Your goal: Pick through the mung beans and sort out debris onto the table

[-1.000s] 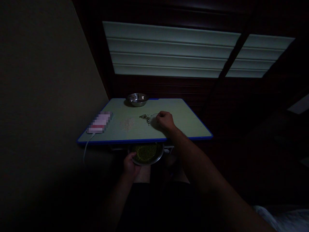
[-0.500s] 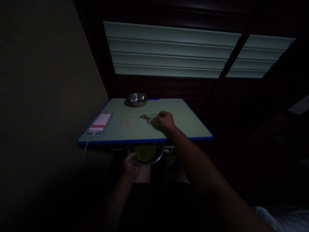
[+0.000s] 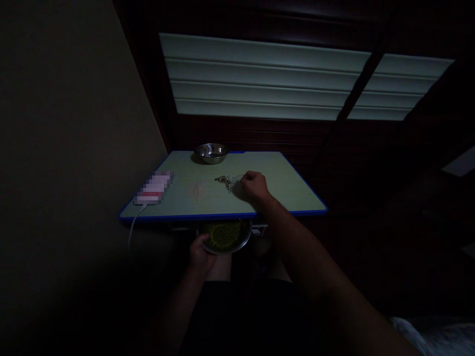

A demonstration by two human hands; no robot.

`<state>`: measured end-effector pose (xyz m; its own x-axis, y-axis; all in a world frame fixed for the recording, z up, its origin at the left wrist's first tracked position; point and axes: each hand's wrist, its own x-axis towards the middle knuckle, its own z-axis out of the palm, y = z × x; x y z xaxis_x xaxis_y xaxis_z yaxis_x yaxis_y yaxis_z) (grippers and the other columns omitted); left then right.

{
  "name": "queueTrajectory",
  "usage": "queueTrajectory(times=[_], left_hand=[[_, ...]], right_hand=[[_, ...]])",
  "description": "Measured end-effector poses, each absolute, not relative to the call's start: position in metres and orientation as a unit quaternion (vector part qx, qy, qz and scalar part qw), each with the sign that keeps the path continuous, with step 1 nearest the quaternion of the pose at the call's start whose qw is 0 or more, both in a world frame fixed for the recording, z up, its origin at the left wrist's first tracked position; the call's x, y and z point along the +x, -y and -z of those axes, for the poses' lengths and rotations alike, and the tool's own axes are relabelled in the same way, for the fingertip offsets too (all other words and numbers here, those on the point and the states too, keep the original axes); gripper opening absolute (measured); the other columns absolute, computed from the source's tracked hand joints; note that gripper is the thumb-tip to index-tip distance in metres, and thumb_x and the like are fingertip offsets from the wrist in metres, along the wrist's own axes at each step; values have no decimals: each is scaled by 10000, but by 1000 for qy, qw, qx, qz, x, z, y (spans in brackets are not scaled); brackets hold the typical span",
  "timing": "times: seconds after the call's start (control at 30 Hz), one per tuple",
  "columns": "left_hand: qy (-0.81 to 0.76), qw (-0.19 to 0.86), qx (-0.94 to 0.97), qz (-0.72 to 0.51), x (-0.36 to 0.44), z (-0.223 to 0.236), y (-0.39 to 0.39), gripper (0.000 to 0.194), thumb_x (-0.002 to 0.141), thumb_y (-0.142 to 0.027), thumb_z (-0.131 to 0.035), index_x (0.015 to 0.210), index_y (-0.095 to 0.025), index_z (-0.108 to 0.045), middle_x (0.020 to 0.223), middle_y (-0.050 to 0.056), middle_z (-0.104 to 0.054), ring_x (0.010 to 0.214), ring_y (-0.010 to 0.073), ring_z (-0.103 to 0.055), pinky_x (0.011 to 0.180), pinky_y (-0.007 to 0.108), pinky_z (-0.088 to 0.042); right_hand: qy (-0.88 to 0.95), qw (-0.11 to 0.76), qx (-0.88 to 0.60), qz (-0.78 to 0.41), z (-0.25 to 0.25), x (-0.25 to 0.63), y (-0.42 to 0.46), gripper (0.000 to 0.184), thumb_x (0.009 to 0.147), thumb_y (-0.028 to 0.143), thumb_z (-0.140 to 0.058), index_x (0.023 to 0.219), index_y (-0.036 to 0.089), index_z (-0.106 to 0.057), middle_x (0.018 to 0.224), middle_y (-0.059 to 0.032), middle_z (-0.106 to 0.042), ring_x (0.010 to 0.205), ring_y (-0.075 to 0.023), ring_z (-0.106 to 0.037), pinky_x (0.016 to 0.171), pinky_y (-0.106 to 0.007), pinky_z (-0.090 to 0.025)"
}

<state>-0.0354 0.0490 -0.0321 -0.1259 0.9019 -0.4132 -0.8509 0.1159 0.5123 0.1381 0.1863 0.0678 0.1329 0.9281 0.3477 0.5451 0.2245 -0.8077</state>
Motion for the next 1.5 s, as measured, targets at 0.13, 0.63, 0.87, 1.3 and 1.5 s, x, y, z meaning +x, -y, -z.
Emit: queueTrajectory(times=[0.13, 0.63, 0.87, 1.3, 1.5], left_hand=[[-354, 660, 30, -662, -34, 30, -48, 487, 641, -138, -572, 1109, -129, -707, 889, 92, -772, 923, 290, -712, 945, 482, -517], [-352, 661, 29, -663, -35, 32, -48, 462, 634, -133, -584, 1074, -129, -726, 896, 104, -772, 953, 313, -709, 936, 498, -525], [-355, 660, 33, -662, -35, 33, -49, 433, 634, -143, -587, 1042, -138, -733, 879, 95, -773, 918, 303, -718, 927, 502, -531], [-348, 654, 40, -670, -35, 33, -49, 482, 631, -126, -592, 1094, -158, -722, 921, 89, -773, 931, 305, -714, 930, 499, -527], [-343, 667, 35, -661, -36, 37, -50, 488, 639, -130, -588, 1109, -141, -717, 948, 104, -771, 972, 309, -706, 941, 495, -524]], right_hand=[[631, 463, -582, -222, -66, 138, -186, 155, 624, 246, -503, 649, 167, -634, 597, 15, -579, 622, -132, -519, 588, -242, -369], [632, 458, -592, -203, -66, 139, -188, 142, 652, 228, -522, 669, 164, -648, 645, -10, -620, 652, -143, -549, 639, -256, -411], [636, 468, -577, -208, -64, 138, -188, 165, 633, 246, -502, 663, 163, -641, 625, 3, -601, 638, -139, -532, 608, -251, -385], [648, 454, -566, -231, -63, 138, -189, 152, 632, 236, -529, 668, 161, -655, 636, 2, -625, 626, -129, -531, 605, -236, -399], [665, 421, -561, -254, -63, 140, -190, 143, 643, 242, -559, 689, 160, -667, 630, 8, -620, 609, -121, -529, 585, -226, -394]])
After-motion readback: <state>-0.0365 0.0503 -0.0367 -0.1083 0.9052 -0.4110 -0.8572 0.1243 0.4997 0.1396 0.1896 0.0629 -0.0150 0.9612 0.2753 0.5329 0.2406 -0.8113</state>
